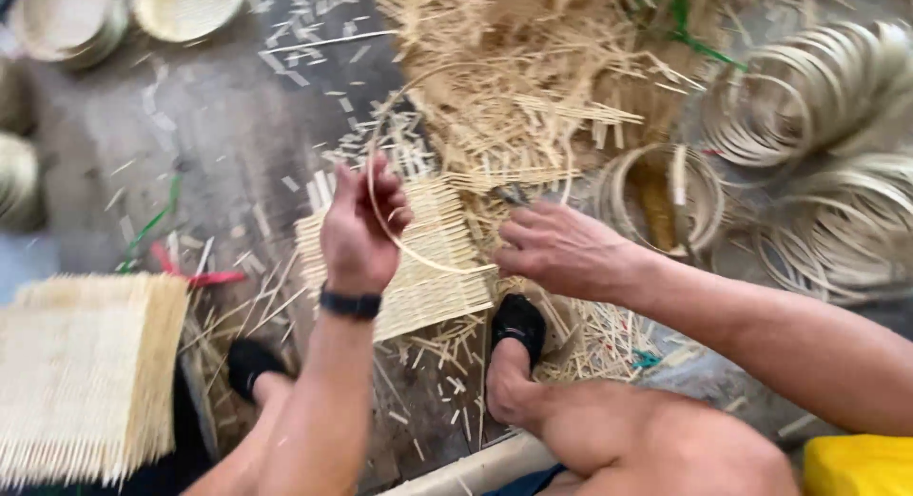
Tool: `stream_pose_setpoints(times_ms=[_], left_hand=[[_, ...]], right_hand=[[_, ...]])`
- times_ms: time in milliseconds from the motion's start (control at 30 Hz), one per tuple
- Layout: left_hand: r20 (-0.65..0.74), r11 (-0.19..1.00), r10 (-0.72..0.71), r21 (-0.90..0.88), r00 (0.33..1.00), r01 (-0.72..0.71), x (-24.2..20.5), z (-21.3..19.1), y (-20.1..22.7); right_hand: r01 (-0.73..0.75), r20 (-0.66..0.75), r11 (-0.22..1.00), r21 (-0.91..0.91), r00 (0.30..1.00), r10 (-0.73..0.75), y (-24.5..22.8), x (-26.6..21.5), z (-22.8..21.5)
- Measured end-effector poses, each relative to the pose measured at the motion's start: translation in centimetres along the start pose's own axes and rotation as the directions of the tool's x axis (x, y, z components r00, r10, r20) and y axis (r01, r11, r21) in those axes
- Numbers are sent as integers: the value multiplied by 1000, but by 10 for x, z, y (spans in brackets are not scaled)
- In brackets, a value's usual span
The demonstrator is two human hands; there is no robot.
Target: Weaving and cutting bamboo strips to construct a small circular basket.
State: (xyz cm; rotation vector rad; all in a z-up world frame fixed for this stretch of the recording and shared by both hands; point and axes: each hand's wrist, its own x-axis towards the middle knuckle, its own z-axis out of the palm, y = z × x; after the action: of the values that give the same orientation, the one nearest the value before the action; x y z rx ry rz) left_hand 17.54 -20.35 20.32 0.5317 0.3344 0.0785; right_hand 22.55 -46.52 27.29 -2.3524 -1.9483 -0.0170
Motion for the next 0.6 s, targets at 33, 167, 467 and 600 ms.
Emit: stream_pose_setpoints(times_ms=[33,167,467,600], left_hand=[[-20,999,34,-1,999,-34,2,-12,6],[-215,993,103,83,971,-87,-8,-48,38],[-276,990,-8,131,961,46,-24,-98,52],[-258,996,-29,71,966,49,-13,-127,59]], right_hand=[[38,-7,999,4,999,-38,0,8,-4],[-65,-309,849,524,914,261,25,32,-2],[-308,548,-465,830,606,577,37,89,58],[-234,521,-497,836,622,584,24,90,101]])
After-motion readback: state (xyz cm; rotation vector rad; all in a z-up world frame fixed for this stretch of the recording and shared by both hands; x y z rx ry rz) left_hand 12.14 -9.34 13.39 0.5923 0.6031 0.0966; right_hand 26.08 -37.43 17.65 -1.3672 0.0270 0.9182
